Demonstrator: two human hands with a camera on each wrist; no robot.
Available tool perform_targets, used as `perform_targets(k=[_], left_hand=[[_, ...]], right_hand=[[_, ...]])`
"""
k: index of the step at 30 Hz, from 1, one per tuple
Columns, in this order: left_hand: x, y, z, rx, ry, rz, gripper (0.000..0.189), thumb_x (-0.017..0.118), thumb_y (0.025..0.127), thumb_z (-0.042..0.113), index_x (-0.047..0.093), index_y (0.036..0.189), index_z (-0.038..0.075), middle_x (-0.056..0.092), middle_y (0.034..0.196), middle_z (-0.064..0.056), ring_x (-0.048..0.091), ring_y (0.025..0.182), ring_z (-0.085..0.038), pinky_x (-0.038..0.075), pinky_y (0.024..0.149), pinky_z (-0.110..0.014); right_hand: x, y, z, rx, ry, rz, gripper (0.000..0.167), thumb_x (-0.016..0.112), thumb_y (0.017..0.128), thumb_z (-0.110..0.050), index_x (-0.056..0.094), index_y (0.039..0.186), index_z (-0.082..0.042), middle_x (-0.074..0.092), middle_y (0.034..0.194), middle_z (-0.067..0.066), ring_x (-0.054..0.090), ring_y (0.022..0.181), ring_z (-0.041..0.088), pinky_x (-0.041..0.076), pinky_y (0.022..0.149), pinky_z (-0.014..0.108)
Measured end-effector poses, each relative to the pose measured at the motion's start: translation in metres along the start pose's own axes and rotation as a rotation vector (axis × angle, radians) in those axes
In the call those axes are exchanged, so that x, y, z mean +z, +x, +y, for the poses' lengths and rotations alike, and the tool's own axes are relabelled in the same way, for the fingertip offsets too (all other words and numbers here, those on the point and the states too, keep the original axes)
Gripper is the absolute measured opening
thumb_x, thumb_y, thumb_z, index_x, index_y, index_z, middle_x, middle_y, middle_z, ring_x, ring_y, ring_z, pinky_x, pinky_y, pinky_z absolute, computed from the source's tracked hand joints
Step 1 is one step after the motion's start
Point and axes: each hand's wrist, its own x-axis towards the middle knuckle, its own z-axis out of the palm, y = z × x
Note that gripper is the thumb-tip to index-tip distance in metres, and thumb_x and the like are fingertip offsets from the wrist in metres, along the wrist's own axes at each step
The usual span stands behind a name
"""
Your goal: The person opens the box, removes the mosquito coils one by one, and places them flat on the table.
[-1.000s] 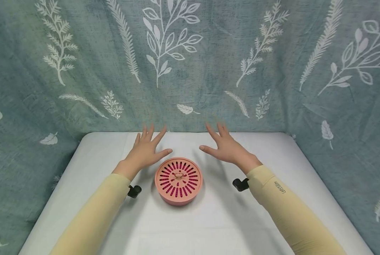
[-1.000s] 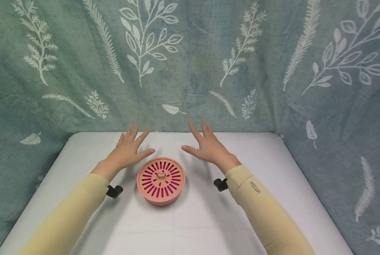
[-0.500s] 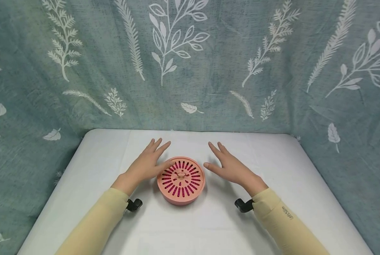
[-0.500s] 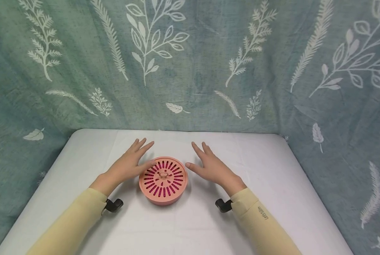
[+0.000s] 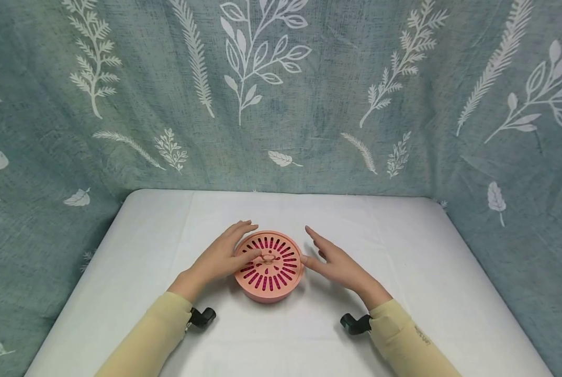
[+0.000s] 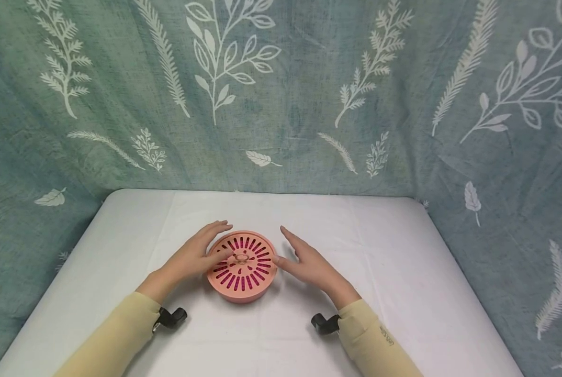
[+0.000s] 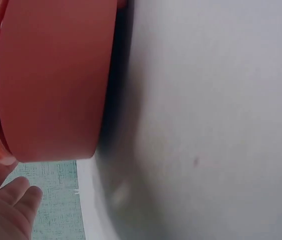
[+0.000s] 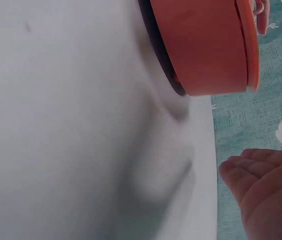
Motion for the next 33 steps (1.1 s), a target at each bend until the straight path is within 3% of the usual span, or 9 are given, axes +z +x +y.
perform_targets(k=[8, 16, 23, 25, 27, 30, 33], left_hand=[[0.008, -0.006, 0.005, 0.015, -0.111, 0.047, 0.067, 0.066, 0.087, 0.061, 0.052, 0.143, 0.026, 0.042, 0.15, 0.005, 0.035, 0.14, -0.019, 0.033, 0.116, -0.047], [0.015, -0.008, 0.008, 0.094, -0.152, 0.059, 0.062, 0.072, 0.086, 0.054, 0.061, 0.135, 0.019, 0.05, 0.144, 0.001, 0.037, 0.14, -0.02, 0.032, 0.117, -0.044], [0.016, -0.002, 0.014, 0.16, -0.116, 0.127, 0.045, 0.077, 0.086, 0.04, 0.068, 0.123, 0.015, 0.064, 0.127, 0.001, 0.048, 0.133, -0.023, 0.014, 0.123, -0.041], [0.015, -0.001, 0.018, 0.172, -0.13, 0.118, 0.043, 0.077, 0.087, 0.037, 0.068, 0.122, 0.013, 0.066, 0.123, 0.001, 0.05, 0.131, -0.021, 0.014, 0.123, -0.038], [0.015, 0.001, 0.021, 0.195, -0.132, 0.096, 0.041, 0.076, 0.089, 0.035, 0.068, 0.123, 0.013, 0.067, 0.121, 0.002, 0.053, 0.128, -0.018, 0.018, 0.123, -0.036], [0.016, 0.001, 0.026, 0.247, -0.098, 0.06, 0.035, 0.074, 0.091, 0.033, 0.07, 0.12, 0.014, 0.068, 0.116, 0.005, 0.06, 0.116, -0.012, 0.037, 0.114, -0.031], [0.019, 0.001, 0.029, 0.297, -0.046, 0.039, 0.028, 0.072, 0.092, 0.03, 0.073, 0.117, 0.016, 0.069, 0.115, 0.007, 0.061, 0.11, -0.006, 0.049, 0.103, -0.028]], right_hand=[[0.016, -0.007, 0.008, -0.016, 0.162, -0.015, 0.088, 0.072, 0.089, -0.046, 0.019, 0.158, -0.035, 0.025, 0.16, 0.0, 0.032, 0.143, 0.025, 0.033, 0.115, 0.035], [0.035, -0.01, 0.014, -0.037, 0.438, -0.044, 0.106, 0.087, 0.077, -0.02, 0.02, 0.157, -0.034, 0.031, 0.157, 0.006, 0.036, 0.141, 0.021, 0.035, 0.113, 0.029], [0.05, -0.012, 0.021, -0.032, 0.638, -0.008, 0.114, 0.09, 0.071, -0.005, 0.019, 0.16, -0.02, 0.034, 0.154, 0.009, 0.038, 0.14, 0.023, 0.041, 0.109, 0.028], [0.054, -0.013, 0.024, -0.03, 0.663, 0.002, 0.115, 0.089, 0.07, -0.004, 0.019, 0.159, -0.017, 0.034, 0.154, 0.009, 0.037, 0.14, 0.023, 0.041, 0.109, 0.028], [0.056, -0.013, 0.026, -0.026, 0.671, 0.009, 0.114, 0.09, 0.07, -0.003, 0.019, 0.159, -0.015, 0.034, 0.155, 0.007, 0.037, 0.14, 0.021, 0.041, 0.109, 0.027], [0.06, -0.014, 0.028, -0.017, 0.671, 0.023, 0.11, 0.089, 0.072, -0.006, 0.023, 0.158, -0.014, 0.033, 0.156, 0.005, 0.038, 0.14, 0.02, 0.042, 0.108, 0.027], [0.064, -0.015, 0.029, 0.005, 0.636, 0.043, 0.105, 0.09, 0.072, -0.012, 0.028, 0.157, -0.013, 0.035, 0.156, 0.005, 0.042, 0.137, 0.02, 0.044, 0.106, 0.026]])
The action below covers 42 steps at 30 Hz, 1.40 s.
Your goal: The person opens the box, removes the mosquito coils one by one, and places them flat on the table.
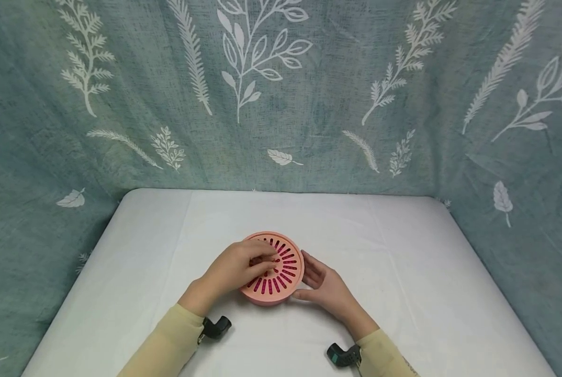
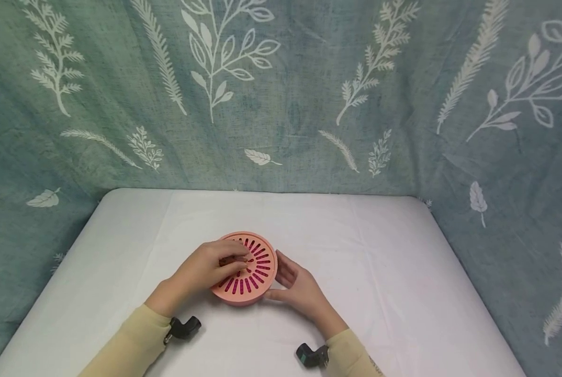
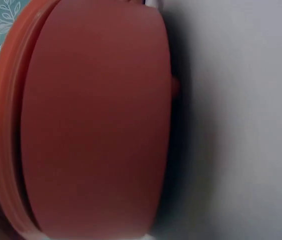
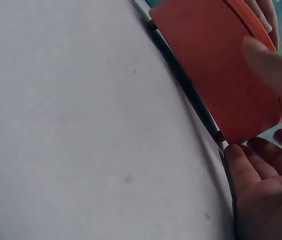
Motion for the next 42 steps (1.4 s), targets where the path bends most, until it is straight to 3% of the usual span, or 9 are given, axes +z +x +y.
perform_targets(k=[5, 11, 14, 21, 26, 36, 42], left_hand=[[0.004, -0.001, 0.004, 0.02, 0.055, -0.007, 0.022, 0.072, 0.093, 0.026, 0.076, 0.112, 0.017, 0.071, 0.11, 0.009, 0.063, 0.107, -0.002, 0.052, 0.098, -0.027], [0.0, 0.001, 0.008, 0.006, 0.064, 0.037, 0.019, 0.075, 0.091, 0.021, 0.078, 0.109, 0.018, 0.073, 0.103, 0.01, 0.065, 0.097, 0.0, 0.056, 0.088, -0.025], [-0.002, 0.002, 0.009, -0.016, 0.049, 0.043, 0.018, 0.076, 0.09, 0.02, 0.079, 0.107, 0.019, 0.074, 0.101, 0.01, 0.065, 0.095, 0.001, 0.057, 0.084, -0.022], [-0.001, 0.005, 0.01, -0.102, 0.034, 0.042, 0.018, 0.075, 0.091, 0.024, 0.079, 0.108, 0.02, 0.074, 0.101, 0.01, 0.065, 0.093, 0.001, 0.057, 0.08, -0.02], [0.0, 0.005, 0.011, -0.143, 0.029, 0.05, 0.018, 0.075, 0.09, 0.025, 0.08, 0.107, 0.019, 0.074, 0.099, 0.01, 0.065, 0.091, 0.001, 0.057, 0.078, -0.02], [0.001, 0.004, 0.011, -0.116, 0.106, 0.056, 0.017, 0.075, 0.09, 0.026, 0.08, 0.104, 0.019, 0.074, 0.097, 0.01, 0.066, 0.09, 0.0, 0.058, 0.079, -0.021], [0.001, 0.002, 0.007, -0.236, -0.002, 0.043, 0.016, 0.076, 0.089, 0.029, 0.08, 0.103, 0.023, 0.072, 0.095, 0.018, 0.063, 0.091, 0.004, 0.056, 0.079, -0.022]], right_hand=[[0.004, -0.003, 0.002, 0.008, -0.068, 0.034, 0.1, 0.09, 0.072, -0.019, 0.033, 0.154, -0.013, 0.04, 0.153, 0.005, 0.048, 0.132, 0.02, 0.047, 0.103, 0.025], [0.004, -0.003, -0.001, -0.016, -0.081, 0.039, 0.098, 0.09, 0.073, -0.019, 0.035, 0.154, -0.014, 0.041, 0.152, 0.004, 0.049, 0.132, 0.019, 0.047, 0.103, 0.025], [0.003, -0.003, -0.002, -0.014, -0.081, 0.035, 0.097, 0.089, 0.074, -0.018, 0.035, 0.154, -0.015, 0.04, 0.153, 0.004, 0.049, 0.132, 0.019, 0.047, 0.102, 0.025], [0.009, -0.011, -0.03, 0.003, -0.097, 0.045, 0.097, 0.089, 0.075, -0.016, 0.033, 0.154, -0.006, 0.039, 0.153, 0.011, 0.048, 0.133, 0.025, 0.047, 0.103, 0.026], [0.01, -0.009, -0.03, 0.006, -0.115, 0.052, 0.096, 0.089, 0.075, -0.016, 0.034, 0.153, -0.006, 0.039, 0.153, 0.01, 0.048, 0.132, 0.024, 0.047, 0.103, 0.025], [0.01, -0.008, -0.029, 0.02, -0.105, 0.049, 0.095, 0.088, 0.075, -0.014, 0.034, 0.153, -0.007, 0.039, 0.153, 0.009, 0.047, 0.133, 0.024, 0.046, 0.104, 0.027], [0.009, -0.007, -0.025, 0.015, -0.106, 0.032, 0.094, 0.088, 0.076, -0.017, 0.035, 0.153, -0.01, 0.04, 0.153, 0.008, 0.047, 0.133, 0.023, 0.046, 0.105, 0.029]])
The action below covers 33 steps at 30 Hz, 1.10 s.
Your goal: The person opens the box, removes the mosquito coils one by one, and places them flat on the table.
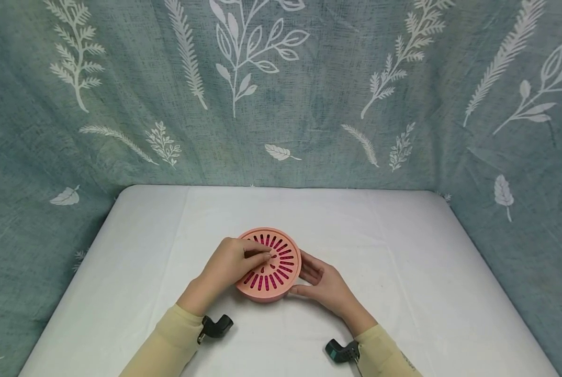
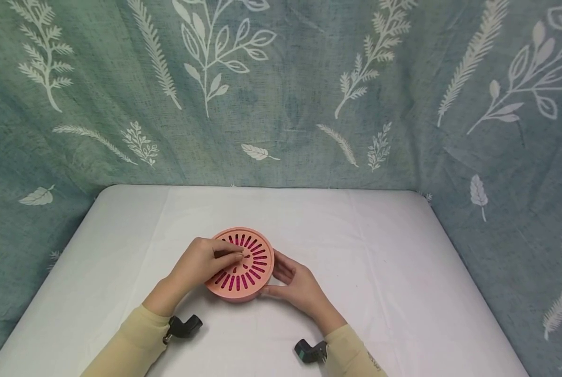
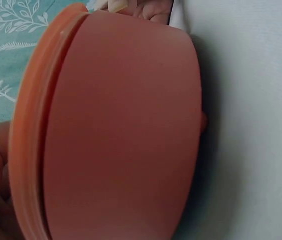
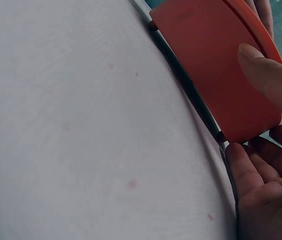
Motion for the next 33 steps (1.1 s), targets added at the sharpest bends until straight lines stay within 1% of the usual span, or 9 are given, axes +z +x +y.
perform_targets(k=[3, 7, 10, 14, 20, 23, 28, 31, 33], left_hand=[[0.0, 0.0, -0.001, -0.043, -0.034, -0.008, 0.016, 0.076, 0.089, 0.032, 0.08, 0.102, 0.024, 0.071, 0.092, 0.021, 0.062, 0.086, 0.005, 0.056, 0.074, -0.023], [-0.002, 0.002, -0.001, -0.062, -0.045, -0.011, 0.016, 0.076, 0.089, 0.035, 0.08, 0.101, 0.025, 0.07, 0.089, 0.022, 0.061, 0.08, 0.004, 0.055, 0.07, -0.024], [-0.004, 0.002, -0.001, -0.071, -0.054, -0.001, 0.016, 0.075, 0.089, 0.036, 0.08, 0.1, 0.025, 0.07, 0.088, 0.022, 0.062, 0.083, 0.002, 0.056, 0.074, -0.026], [-0.012, 0.002, -0.003, -0.086, -0.061, 0.025, 0.015, 0.075, 0.088, 0.037, 0.08, 0.099, 0.027, 0.07, 0.089, 0.023, 0.063, 0.089, 0.0, 0.056, 0.079, -0.028], [-0.03, 0.001, -0.005, -0.116, -0.056, 0.047, 0.015, 0.075, 0.088, 0.038, 0.08, 0.099, 0.028, 0.07, 0.088, 0.021, 0.064, 0.088, -0.002, 0.057, 0.077, -0.03], [-0.04, -0.003, -0.009, -0.148, -0.061, 0.058, 0.014, 0.075, 0.088, 0.038, 0.08, 0.099, 0.029, 0.07, 0.087, 0.02, 0.064, 0.085, -0.003, 0.057, 0.074, -0.03], [-0.059, -0.013, -0.022, -0.196, -0.073, 0.092, 0.014, 0.074, 0.089, 0.039, 0.079, 0.098, 0.03, 0.071, 0.081, 0.016, 0.064, 0.074, -0.008, 0.056, 0.063, -0.032], [-0.071, -0.021, -0.031, -0.233, -0.069, 0.118, 0.017, 0.073, 0.089, 0.041, 0.079, 0.099, 0.029, 0.07, 0.078, 0.012, 0.064, 0.07, -0.011, 0.054, 0.059, -0.032], [-0.078, -0.027, -0.038, -0.265, -0.057, 0.135, 0.02, 0.073, 0.089, 0.044, 0.079, 0.1, 0.028, 0.071, 0.079, 0.011, 0.064, 0.072, -0.012, 0.054, 0.059, -0.032]], right_hand=[[-0.001, 0.002, 0.004, -0.001, -0.002, -0.003, 0.095, 0.088, 0.076, -0.018, 0.035, 0.153, -0.011, 0.04, 0.153, 0.008, 0.047, 0.133, 0.023, 0.046, 0.105, 0.029], [-0.003, 0.007, 0.016, -0.005, 0.001, 0.002, 0.095, 0.088, 0.075, -0.017, 0.035, 0.154, -0.012, 0.039, 0.153, 0.007, 0.047, 0.133, 0.022, 0.046, 0.105, 0.028], [-0.004, 0.009, 0.024, 0.0, 0.021, 0.001, 0.095, 0.089, 0.074, -0.016, 0.036, 0.153, -0.016, 0.039, 0.153, 0.004, 0.047, 0.133, 0.02, 0.046, 0.104, 0.027], [-0.005, 0.008, 0.025, -0.001, 0.049, -0.001, 0.094, 0.09, 0.072, -0.016, 0.039, 0.151, -0.021, 0.039, 0.153, 0.0, 0.047, 0.133, 0.018, 0.046, 0.103, 0.025], [-0.007, 0.009, 0.025, -0.015, 0.056, -0.001, 0.094, 0.09, 0.071, -0.016, 0.04, 0.151, -0.021, 0.04, 0.152, 0.0, 0.048, 0.132, 0.018, 0.047, 0.102, 0.025], [-0.007, 0.009, 0.026, -0.01, 0.059, -0.006, 0.095, 0.09, 0.072, -0.014, 0.039, 0.152, -0.019, 0.04, 0.153, 0.001, 0.048, 0.132, 0.018, 0.047, 0.102, 0.026], [-0.006, 0.008, 0.024, -0.004, 0.039, -0.008, 0.097, 0.089, 0.072, -0.01, 0.036, 0.154, -0.013, 0.037, 0.154, 0.004, 0.045, 0.135, 0.021, 0.046, 0.104, 0.029], [-0.004, 0.005, 0.014, -0.011, 0.035, -0.012, 0.097, 0.088, 0.073, -0.009, 0.035, 0.153, -0.008, 0.037, 0.154, 0.007, 0.044, 0.135, 0.024, 0.045, 0.105, 0.032], [-0.003, 0.002, 0.007, -0.018, 0.037, -0.017, 0.096, 0.088, 0.074, -0.008, 0.035, 0.153, -0.007, 0.038, 0.154, 0.007, 0.044, 0.135, 0.025, 0.045, 0.105, 0.033]])
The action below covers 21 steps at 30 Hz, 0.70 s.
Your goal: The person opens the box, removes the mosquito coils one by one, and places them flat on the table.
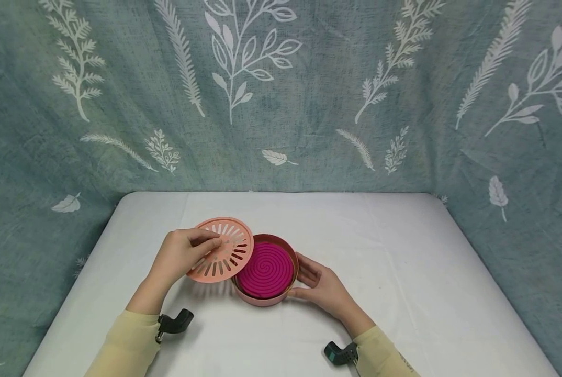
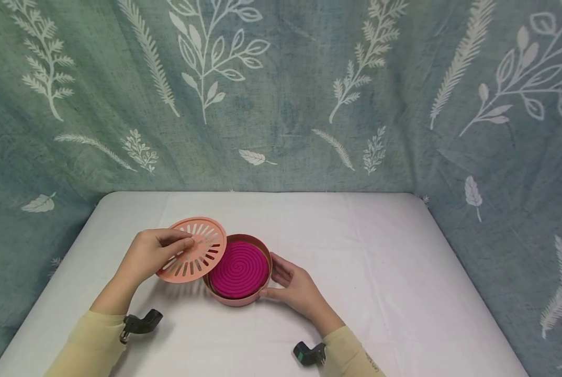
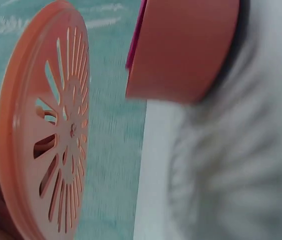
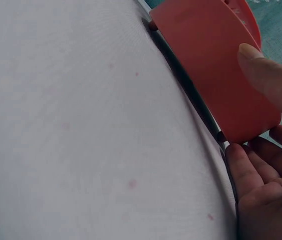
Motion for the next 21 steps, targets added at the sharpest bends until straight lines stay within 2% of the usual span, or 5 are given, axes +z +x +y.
perform_targets(k=[4, 9, 14, 18, 21], left_hand=[[-0.013, -0.005, -0.019, -0.065, 0.021, 0.027, 0.029, 0.071, 0.089, 0.048, 0.079, 0.103, 0.024, 0.072, 0.084, 0.008, 0.064, 0.078, -0.014, 0.055, 0.063, -0.032], [-0.024, -0.011, -0.042, -0.089, 0.068, 0.055, 0.035, 0.071, 0.088, 0.05, 0.079, 0.104, 0.02, 0.072, 0.086, 0.005, 0.064, 0.079, -0.014, 0.054, 0.064, -0.03], [-0.032, -0.019, -0.058, -0.14, 0.082, 0.046, 0.041, 0.07, 0.087, 0.054, 0.077, 0.11, 0.021, 0.073, 0.102, -0.002, 0.065, 0.088, -0.017, 0.055, 0.066, -0.029], [-0.039, -0.026, -0.069, -0.187, 0.095, 0.02, 0.047, 0.067, 0.088, 0.057, 0.076, 0.115, 0.02, 0.071, 0.111, -0.008, 0.064, 0.101, -0.024, 0.056, 0.076, -0.036], [-0.042, -0.031, -0.077, -0.197, 0.105, 0.012, 0.047, 0.066, 0.089, 0.057, 0.076, 0.115, 0.019, 0.07, 0.115, -0.01, 0.062, 0.109, -0.029, 0.056, 0.083, -0.043]], right_hand=[[0.001, -0.002, -0.006, -0.016, 0.003, -0.007, 0.095, 0.088, 0.074, -0.009, 0.035, 0.153, -0.007, 0.039, 0.153, 0.008, 0.044, 0.135, 0.025, 0.045, 0.106, 0.033], [0.0, -0.002, -0.004, -0.025, 0.012, -0.015, 0.094, 0.087, 0.075, -0.008, 0.034, 0.153, -0.006, 0.038, 0.154, 0.008, 0.043, 0.136, 0.026, 0.044, 0.106, 0.034], [0.0, -0.003, -0.004, -0.029, 0.02, -0.019, 0.094, 0.087, 0.076, -0.008, 0.034, 0.153, -0.007, 0.038, 0.154, 0.007, 0.043, 0.136, 0.025, 0.044, 0.107, 0.035], [0.0, -0.003, -0.005, -0.022, 0.025, -0.019, 0.093, 0.086, 0.076, -0.008, 0.034, 0.153, -0.007, 0.038, 0.154, 0.007, 0.043, 0.136, 0.025, 0.044, 0.107, 0.035], [0.001, -0.003, -0.007, -0.012, 0.028, -0.018, 0.093, 0.086, 0.076, -0.008, 0.034, 0.153, -0.007, 0.038, 0.154, 0.007, 0.044, 0.136, 0.024, 0.044, 0.107, 0.035]])
